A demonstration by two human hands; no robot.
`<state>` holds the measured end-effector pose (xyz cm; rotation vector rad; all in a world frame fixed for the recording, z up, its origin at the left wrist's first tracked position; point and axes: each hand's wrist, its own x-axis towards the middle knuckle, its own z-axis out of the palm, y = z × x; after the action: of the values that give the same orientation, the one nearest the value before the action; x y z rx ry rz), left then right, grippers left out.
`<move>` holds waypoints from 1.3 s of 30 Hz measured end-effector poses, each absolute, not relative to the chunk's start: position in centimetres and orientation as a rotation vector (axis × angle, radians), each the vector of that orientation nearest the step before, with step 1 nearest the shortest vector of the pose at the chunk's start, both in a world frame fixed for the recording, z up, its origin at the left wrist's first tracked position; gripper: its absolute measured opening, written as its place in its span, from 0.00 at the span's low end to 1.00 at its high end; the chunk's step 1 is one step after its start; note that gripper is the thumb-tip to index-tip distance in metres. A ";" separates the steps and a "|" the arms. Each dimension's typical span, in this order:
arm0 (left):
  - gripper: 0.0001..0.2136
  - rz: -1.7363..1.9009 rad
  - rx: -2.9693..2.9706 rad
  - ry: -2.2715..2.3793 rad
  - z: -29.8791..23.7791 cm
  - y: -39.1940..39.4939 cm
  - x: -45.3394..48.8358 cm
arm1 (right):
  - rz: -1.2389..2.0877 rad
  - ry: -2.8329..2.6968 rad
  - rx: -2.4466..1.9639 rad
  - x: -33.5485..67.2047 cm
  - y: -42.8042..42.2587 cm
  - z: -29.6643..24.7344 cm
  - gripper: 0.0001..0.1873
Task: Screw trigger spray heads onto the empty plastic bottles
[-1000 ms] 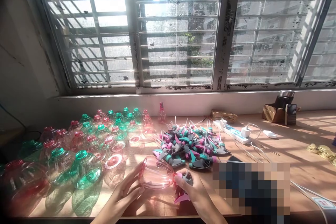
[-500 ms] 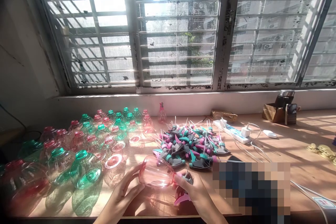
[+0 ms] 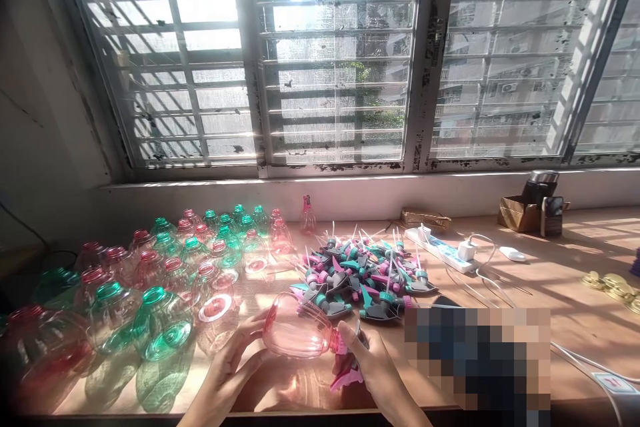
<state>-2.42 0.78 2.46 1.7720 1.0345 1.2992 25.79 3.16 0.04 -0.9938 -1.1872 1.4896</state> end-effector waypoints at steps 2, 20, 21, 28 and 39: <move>0.17 1.269 1.752 1.048 2.3 0.7 -2.5 | 1.463 -1.210 -1.012 25.8 3.2 0.1 0.35; 0.20 1.221 1.697 1.113 2.8 0.1 -2.3 | 1.466 -1.138 -0.916 25.4 2.9 0.6 0.28; 0.20 1.234 1.708 1.115 2.9 0.1 -2.3 | 1.445 -1.143 -0.899 25.4 2.9 0.6 0.26; 0.18 1.264 1.592 1.163 3.7 -0.1 -1.8 | 1.423 -1.184 -0.852 25.2 3.0 0.1 0.29; 0.19 1.282 1.586 1.022 2.5 0.2 -2.0 | 1.451 -1.103 -0.911 25.6 3.0 0.2 0.28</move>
<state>-1.96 0.21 2.52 1.5860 1.0222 1.2821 25.60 3.04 0.20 -0.9111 -1.1035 1.4515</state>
